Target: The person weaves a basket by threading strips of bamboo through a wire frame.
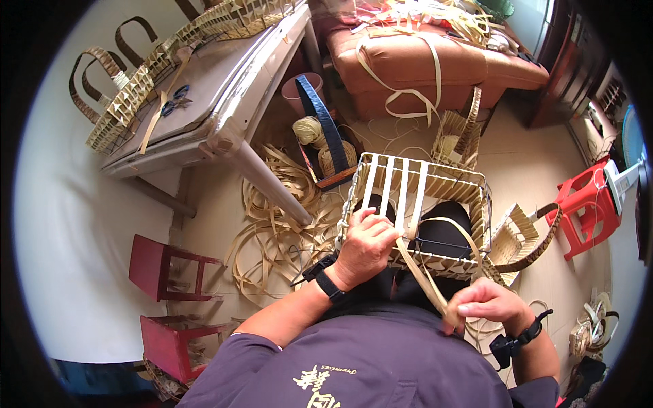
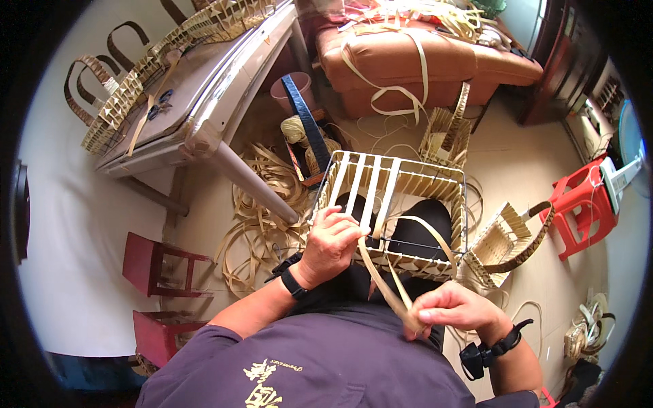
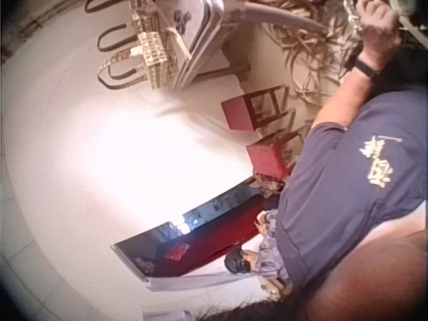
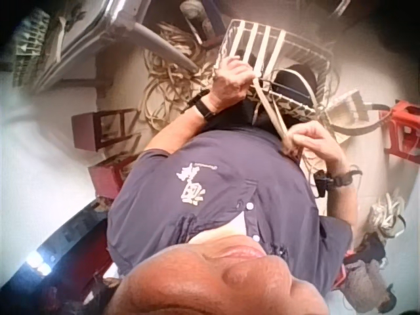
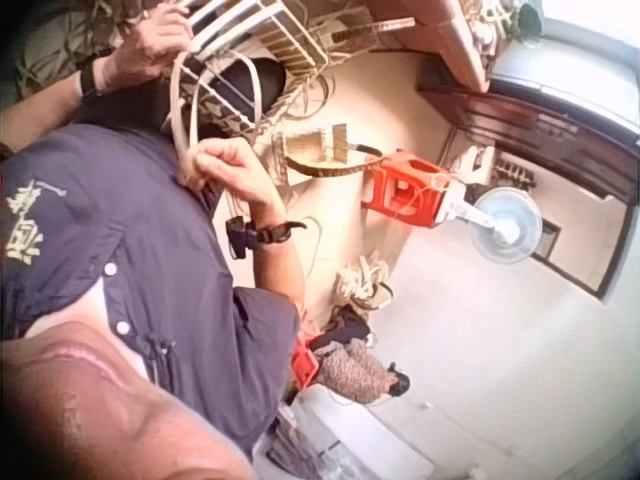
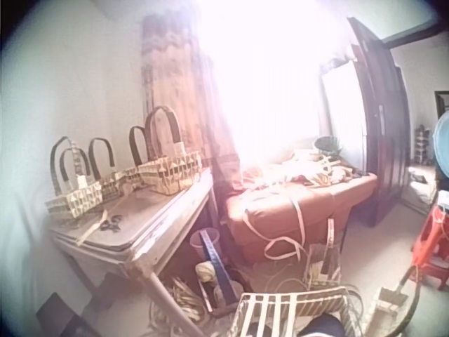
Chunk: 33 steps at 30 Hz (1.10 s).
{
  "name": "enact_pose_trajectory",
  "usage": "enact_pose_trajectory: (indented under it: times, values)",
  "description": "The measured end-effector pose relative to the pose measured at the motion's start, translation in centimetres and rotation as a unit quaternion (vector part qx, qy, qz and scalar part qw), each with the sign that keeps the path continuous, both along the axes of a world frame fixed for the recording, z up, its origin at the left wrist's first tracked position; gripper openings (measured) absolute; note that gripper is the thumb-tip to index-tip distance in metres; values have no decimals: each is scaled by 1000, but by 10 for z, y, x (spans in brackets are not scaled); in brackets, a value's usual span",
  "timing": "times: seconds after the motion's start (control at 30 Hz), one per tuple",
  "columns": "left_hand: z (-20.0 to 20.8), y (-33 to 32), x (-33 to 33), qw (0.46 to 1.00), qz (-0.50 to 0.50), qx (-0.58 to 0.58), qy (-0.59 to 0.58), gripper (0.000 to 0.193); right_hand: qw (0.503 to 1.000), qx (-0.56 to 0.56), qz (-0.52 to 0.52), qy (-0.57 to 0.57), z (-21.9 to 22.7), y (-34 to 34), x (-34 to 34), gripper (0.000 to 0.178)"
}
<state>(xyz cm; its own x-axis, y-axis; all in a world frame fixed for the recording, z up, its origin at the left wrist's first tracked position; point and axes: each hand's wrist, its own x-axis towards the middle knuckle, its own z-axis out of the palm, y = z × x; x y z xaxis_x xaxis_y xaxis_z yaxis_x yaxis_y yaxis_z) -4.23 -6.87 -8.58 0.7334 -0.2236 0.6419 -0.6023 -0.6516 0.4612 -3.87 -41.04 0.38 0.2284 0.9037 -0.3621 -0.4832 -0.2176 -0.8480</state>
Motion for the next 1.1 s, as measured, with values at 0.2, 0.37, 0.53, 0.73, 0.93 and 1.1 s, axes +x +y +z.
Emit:
enact_pose_trajectory:
  times: [0.2,0.37,0.53,0.73,0.93,1.1]
  values:
    - [7,-3,-7,1000,11,14,-11,18,724,-160,-268,-615,14,29,12,26]
    - [7,-4,-4,1000,11,16,-8,18,605,-247,-206,-728,-15,15,31,23]
    - [14,-5,-7,1000,8,22,-10,16,704,-322,-274,-571,37,6,62,17]
    - [16,-11,0,999,-4,30,-9,17,267,-469,-303,-786,114,-38,208,15]
    - [13,-9,-5,999,20,29,-10,20,504,-143,-302,-796,84,28,161,21]
    - [14,-9,-4,999,10,29,-15,17,751,-202,-236,-583,13,87,68,20]
